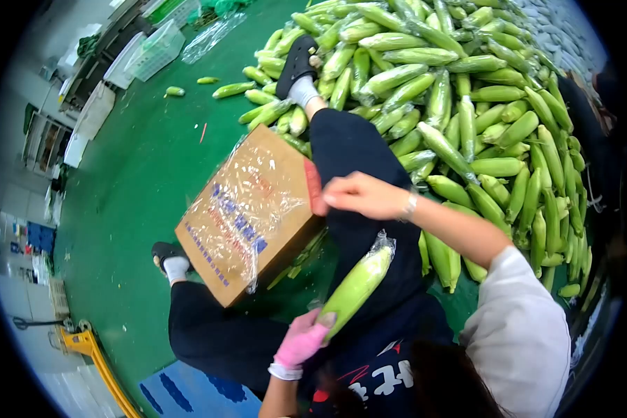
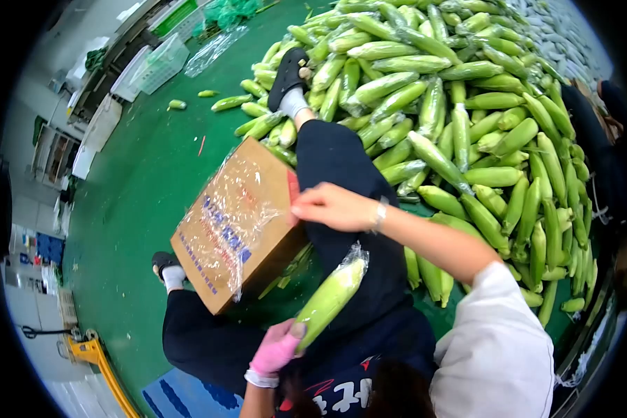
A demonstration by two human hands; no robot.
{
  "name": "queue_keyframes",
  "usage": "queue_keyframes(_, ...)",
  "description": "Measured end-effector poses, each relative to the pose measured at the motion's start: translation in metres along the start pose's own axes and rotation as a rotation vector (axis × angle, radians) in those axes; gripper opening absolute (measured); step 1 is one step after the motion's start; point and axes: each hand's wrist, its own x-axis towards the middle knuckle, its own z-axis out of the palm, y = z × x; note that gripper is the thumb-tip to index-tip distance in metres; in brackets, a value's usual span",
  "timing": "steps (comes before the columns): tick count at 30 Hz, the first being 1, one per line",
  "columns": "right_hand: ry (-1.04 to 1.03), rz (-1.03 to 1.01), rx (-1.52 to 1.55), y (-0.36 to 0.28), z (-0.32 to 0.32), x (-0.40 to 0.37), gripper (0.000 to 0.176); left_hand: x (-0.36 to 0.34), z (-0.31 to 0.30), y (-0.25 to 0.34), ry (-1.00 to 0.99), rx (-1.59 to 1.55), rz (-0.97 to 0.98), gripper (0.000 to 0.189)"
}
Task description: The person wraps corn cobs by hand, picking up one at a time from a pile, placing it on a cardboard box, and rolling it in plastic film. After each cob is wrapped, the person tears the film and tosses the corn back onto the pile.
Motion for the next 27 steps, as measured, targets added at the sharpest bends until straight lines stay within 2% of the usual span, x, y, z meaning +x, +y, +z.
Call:
queue_keyframes(1,0.072,-0.019,-0.048,-0.006,0.003,-0.028,0.035,0.006,-0.006,0.008,0.004,0.041,0.024,0.050)
queue_keyframes(2,0.075,0.148,-0.031,-0.018,0.014,-0.057,0.036,0.011,-0.006,0.018,-0.017,0.059,0.030,0.050)
queue_keyframes(3,0.083,0.318,-0.007,-0.025,0.031,-0.085,0.037,0.013,-0.004,0.029,0.085,0.177,0.152,0.045)
queue_keyframes(4,0.283,0.381,0.062,-0.018,0.047,-0.106,0.038,0.013,0.000,0.040,0.183,0.288,0.277,0.040)
queue_keyframes(5,0.485,0.440,0.132,-0.009,0.063,-0.125,0.040,0.010,0.015,0.060,0.296,0.269,0.402,0.026)
queue_keyframes(6,0.591,0.503,0.240,-0.003,0.080,-0.142,0.039,0.018,0.024,0.066,0.375,0.256,0.648,0.021)
queue_keyframes(7,0.693,0.564,0.349,0.002,0.094,-0.156,0.038,0.025,0.034,0.071,0.456,0.228,0.891,0.016)
queue_keyframes(8,0.660,0.677,0.587,-0.007,0.104,-0.163,0.037,0.021,0.049,0.085,0.533,-0.012,0.860,0.010)
queue_keyframes(9,0.614,0.779,0.831,-0.023,0.112,-0.166,0.036,0.034,0.049,0.080,0.479,-0.182,0.997,0.019)
queue_keyframes(11,0.271,0.586,0.980,-0.047,0.124,-0.164,0.034,0.057,0.096,0.107,0.450,-0.534,0.817,0.033)
queue_keyframes(12,0.253,0.297,0.911,-0.043,0.128,-0.162,0.033,0.070,0.100,0.113,0.237,-0.553,0.676,0.040)
queue_keyframes(13,0.373,0.497,0.821,-0.034,0.111,-0.152,0.026,0.087,0.101,0.114,0.026,-0.569,0.534,0.049)
queue_keyframes(14,0.546,0.675,0.815,-0.038,0.077,-0.130,0.022,0.113,0.099,0.106,0.026,-0.385,0.554,0.049)
queue_keyframes(15,0.621,0.626,0.753,-0.022,0.041,-0.115,0.020,0.136,0.097,0.103,0.024,-0.206,0.574,0.049)
queue_keyframes(16,0.748,0.685,0.581,-0.025,0.003,-0.092,0.024,0.149,0.094,0.119,0.047,-0.014,0.839,0.047)
queue_keyframes(17,0.810,0.725,0.403,-0.018,-0.040,-0.071,0.030,0.151,0.080,0.127,0.069,-0.002,0.735,0.045)
queue_keyframes(18,0.820,0.583,0.460,0.005,-0.090,-0.057,0.037,0.149,0.067,0.137,0.107,-0.107,0.755,0.045)
queue_keyframes(20,0.957,0.392,-0.223,0.007,-0.171,-0.037,0.053,0.136,0.029,0.148,0.244,-0.152,0.775,0.044)
queue_keyframes(21,0.943,0.263,-0.223,0.021,-0.211,-0.040,0.066,0.128,0.007,0.147,0.385,-0.105,0.765,0.040)
queue_keyframes(22,0.907,0.035,-0.162,0.026,-0.229,-0.047,0.079,0.123,-0.020,0.133,0.490,-0.087,0.757,0.036)
queue_keyframes(23,0.937,0.058,-0.253,0.037,-0.233,-0.064,0.079,0.112,-0.042,0.120,0.592,-0.101,0.706,0.034)
queue_keyframes(24,0.906,0.116,-0.449,0.071,-0.231,-0.090,0.067,0.102,-0.064,0.104,0.685,-0.062,0.690,0.033)
queue_keyframes(25,0.823,0.395,-0.747,0.075,-0.203,-0.120,0.056,0.091,-0.083,0.084,0.778,-0.049,0.644,0.029)
queue_keyframes(26,0.657,0.738,-0.697,0.088,-0.179,-0.141,0.053,0.083,-0.105,0.060,0.844,-0.027,0.610,0.027)
queue_keyframes(27,0.555,0.781,-0.668,0.102,-0.147,-0.165,0.058,0.075,-0.123,0.037,0.922,-0.005,0.566,0.025)
